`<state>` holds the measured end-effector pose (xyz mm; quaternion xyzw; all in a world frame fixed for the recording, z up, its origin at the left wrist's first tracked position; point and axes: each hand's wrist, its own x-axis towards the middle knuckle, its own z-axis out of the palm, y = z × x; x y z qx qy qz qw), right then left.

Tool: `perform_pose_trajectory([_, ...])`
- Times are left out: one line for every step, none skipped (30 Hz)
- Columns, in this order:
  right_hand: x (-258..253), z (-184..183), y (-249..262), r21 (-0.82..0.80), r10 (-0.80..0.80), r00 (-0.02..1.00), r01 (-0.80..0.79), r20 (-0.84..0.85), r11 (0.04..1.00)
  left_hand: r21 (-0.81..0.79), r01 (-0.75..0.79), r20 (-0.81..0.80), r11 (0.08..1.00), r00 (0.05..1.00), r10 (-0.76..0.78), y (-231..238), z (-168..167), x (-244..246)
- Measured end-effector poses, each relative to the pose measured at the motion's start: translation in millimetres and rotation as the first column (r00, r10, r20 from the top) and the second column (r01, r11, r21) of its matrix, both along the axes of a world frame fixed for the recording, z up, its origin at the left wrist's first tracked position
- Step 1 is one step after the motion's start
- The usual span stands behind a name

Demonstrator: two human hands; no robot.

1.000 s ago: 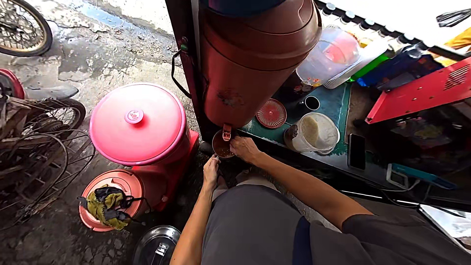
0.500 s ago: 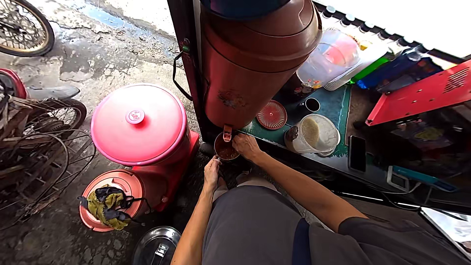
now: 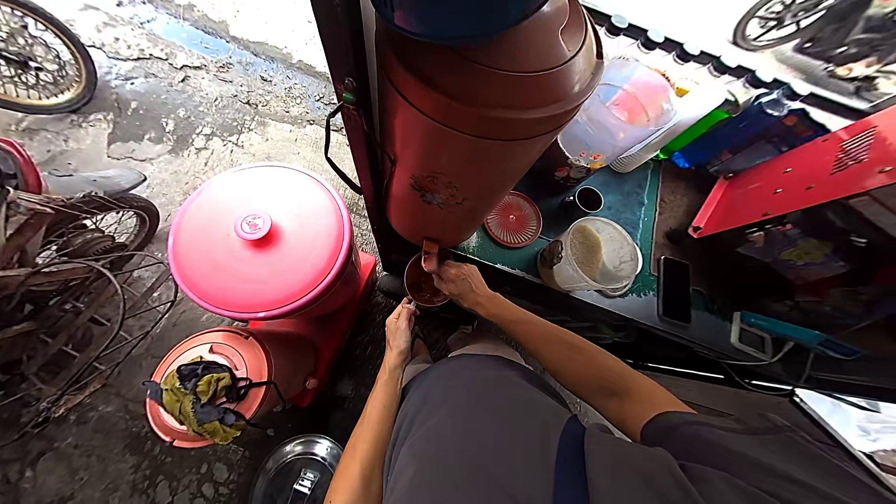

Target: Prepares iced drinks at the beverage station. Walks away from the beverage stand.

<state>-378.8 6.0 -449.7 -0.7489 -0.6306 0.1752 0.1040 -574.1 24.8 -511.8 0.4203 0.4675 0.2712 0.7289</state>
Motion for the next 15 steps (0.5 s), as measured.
perform_pose_trajectory([2,-2,2,-0.003,-0.056,0.998,0.056,0.028,0.998,-0.004,0.0,-0.006,1.0,1.0,0.0,-1,1,0])
perform_pose_trajectory([2,-2,3,-0.018,-0.065,0.996,0.066,0.06,0.998,-0.01,-0.007,-0.01,1.0,1.0,0.007,-1,2,-1])
perform_pose_trajectory([1,-1,3,-0.04,-0.018,0.997,0.021,0.078,0.999,-0.011,-0.014,-0.014,1.0,1.0,0.014,0,3,-1])
perform_pose_trajectory([-3,3,0,-0.075,0.061,0.996,-0.056,0.068,0.996,-0.009,-0.018,-0.015,1.0,1.0,0.018,1,4,-1])
perform_pose_trajectory([-7,7,-2,-0.099,0.131,0.991,-0.127,0.036,0.987,-0.008,-0.02,-0.011,1.0,1.0,0.02,1,3,-1])
perform_pose_trajectory([-8,8,-3,-0.091,0.163,0.987,-0.162,0.004,0.983,-0.004,-0.018,-0.008,1.0,1.0,0.018,1,1,-1])
perform_pose_trajectory([-8,6,-3,-0.053,0.143,0.99,-0.143,-0.017,0.988,-0.001,-0.013,-0.002,1.0,1.0,0.013,1,0,-1])
perform_pose_trajectory([-6,3,-1,-0.006,0.082,0.997,-0.082,-0.017,0.997,0.001,-0.009,-0.002,1.0,1.0,0.009,1,0,-1])
perform_pose_trajectory([-3,0,1,0.02,0.009,1.0,-0.009,0.004,1.0,0.003,-0.008,-0.009,1.0,1.0,0.008,1,0,-1])
perform_pose_trajectory([-1,-2,4,0.015,-0.045,0.998,0.044,0.038,0.999,0.005,-0.012,-0.018,1.0,1.0,0.012,0,0,-1])
perform_pose_trajectory([0,-2,4,0.006,-0.054,0.996,0.053,0.077,0.999,0.006,-0.02,-0.026,1.0,0.999,0.02,0,1,-1])
perform_pose_trajectory([-2,0,3,-0.019,-0.017,0.995,0.018,0.099,1.0,0.007,-0.025,-0.03,1.0,0.999,0.025,1,1,-2])
perform_pose_trajectory([-5,5,1,-0.071,0.049,0.995,-0.043,0.084,0.997,0.005,-0.025,-0.028,1.0,0.999,0.025,2,1,-2])
perform_pose_trajectory([-8,9,-1,-0.106,0.106,0.993,-0.1,0.05,0.989,0.0,-0.022,-0.023,1.0,1.0,0.022,2,1,-3])
perform_pose_trajectory([-9,9,-1,-0.103,0.123,0.992,-0.12,0.02,0.987,-0.001,-0.019,-0.018,1.0,1.0,0.019,3,1,-2])
